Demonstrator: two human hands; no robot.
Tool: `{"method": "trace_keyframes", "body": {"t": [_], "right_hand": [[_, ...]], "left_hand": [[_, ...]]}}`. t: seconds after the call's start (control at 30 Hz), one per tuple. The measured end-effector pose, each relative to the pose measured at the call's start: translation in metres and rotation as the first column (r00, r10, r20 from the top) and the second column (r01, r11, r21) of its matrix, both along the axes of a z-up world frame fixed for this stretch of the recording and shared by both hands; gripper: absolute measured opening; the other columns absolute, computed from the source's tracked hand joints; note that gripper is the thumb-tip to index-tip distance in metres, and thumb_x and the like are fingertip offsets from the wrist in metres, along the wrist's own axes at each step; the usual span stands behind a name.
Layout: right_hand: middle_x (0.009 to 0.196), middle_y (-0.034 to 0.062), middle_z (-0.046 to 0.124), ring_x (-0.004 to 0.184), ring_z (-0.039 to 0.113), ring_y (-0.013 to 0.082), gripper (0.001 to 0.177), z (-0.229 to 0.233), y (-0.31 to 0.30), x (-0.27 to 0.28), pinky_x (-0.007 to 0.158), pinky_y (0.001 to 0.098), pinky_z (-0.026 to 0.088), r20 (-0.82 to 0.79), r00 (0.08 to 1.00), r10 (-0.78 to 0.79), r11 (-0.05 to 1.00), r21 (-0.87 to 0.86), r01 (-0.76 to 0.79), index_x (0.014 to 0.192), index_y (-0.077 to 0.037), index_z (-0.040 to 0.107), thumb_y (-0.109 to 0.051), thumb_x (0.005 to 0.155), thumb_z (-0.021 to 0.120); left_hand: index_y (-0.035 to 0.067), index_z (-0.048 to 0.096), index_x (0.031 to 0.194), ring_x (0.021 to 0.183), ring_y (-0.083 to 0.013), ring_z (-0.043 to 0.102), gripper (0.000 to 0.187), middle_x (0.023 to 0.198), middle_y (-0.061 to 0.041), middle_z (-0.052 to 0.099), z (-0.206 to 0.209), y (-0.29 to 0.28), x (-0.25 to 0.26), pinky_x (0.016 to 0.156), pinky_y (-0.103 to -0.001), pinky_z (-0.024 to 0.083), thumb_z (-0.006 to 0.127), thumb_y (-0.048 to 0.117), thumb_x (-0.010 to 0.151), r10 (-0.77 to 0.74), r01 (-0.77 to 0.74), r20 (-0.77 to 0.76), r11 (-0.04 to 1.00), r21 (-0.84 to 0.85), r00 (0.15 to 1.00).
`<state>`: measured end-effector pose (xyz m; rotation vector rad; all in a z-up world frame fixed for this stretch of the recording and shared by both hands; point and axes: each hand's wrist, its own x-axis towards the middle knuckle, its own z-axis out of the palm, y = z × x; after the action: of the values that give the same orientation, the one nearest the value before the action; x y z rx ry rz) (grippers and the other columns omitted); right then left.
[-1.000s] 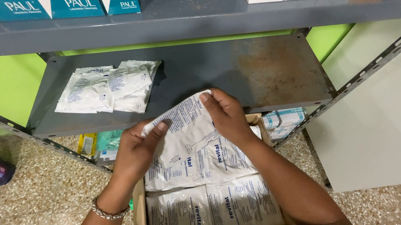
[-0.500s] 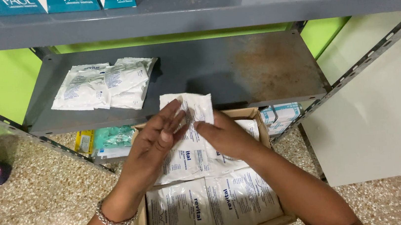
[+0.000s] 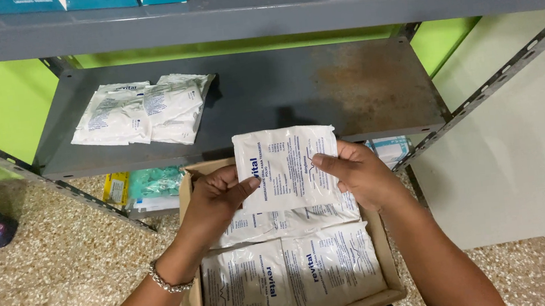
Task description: The person organizes white medication packets by picking them up from a shelf, checking the text on them, and placing them into a cardboard box.
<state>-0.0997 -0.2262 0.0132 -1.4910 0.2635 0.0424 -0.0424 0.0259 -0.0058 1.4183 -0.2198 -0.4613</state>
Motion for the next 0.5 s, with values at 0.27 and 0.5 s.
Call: {"method": "trace_keyframes", "body": {"t": [0.27,0.5], "right_hand": [[0.095,0.0153,0.073,0.076,0.065,0.015,0.049,-0.007,-0.02,-0.002,0.057,0.0227,0.057,-0.012,0.999,-0.043,0.962,-0.27,0.038,0.138,0.0,0.061,-0.016,0.093,0.072],[0.085,0.0182,0.076,0.066,0.068,0.0261,0.071,0.015,-0.022,-0.025,0.059,0.0341,0.057,-0.004,0.995,-0.103,0.84,-0.536,0.084,0.158,-0.009,0.037,-0.014,0.094,0.069]], "left_hand": [[-0.003,0.064,0.135,0.073,-0.0223,0.074,0.046,0.088,-0.022,0.078,-0.001,-0.009,0.001,0.064,-0.031,0.061,0.071,0.006,0.091,-0.113,0.108,0.063,0.991,0.074,0.992],[0.001,0.031,0.159,0.075,-0.024,0.071,0.08,0.091,-0.024,0.076,0.017,-0.019,-0.004,0.066,-0.034,0.062,0.071,0.005,0.091,-0.212,0.19,0.101,0.963,0.189,0.972]]}}
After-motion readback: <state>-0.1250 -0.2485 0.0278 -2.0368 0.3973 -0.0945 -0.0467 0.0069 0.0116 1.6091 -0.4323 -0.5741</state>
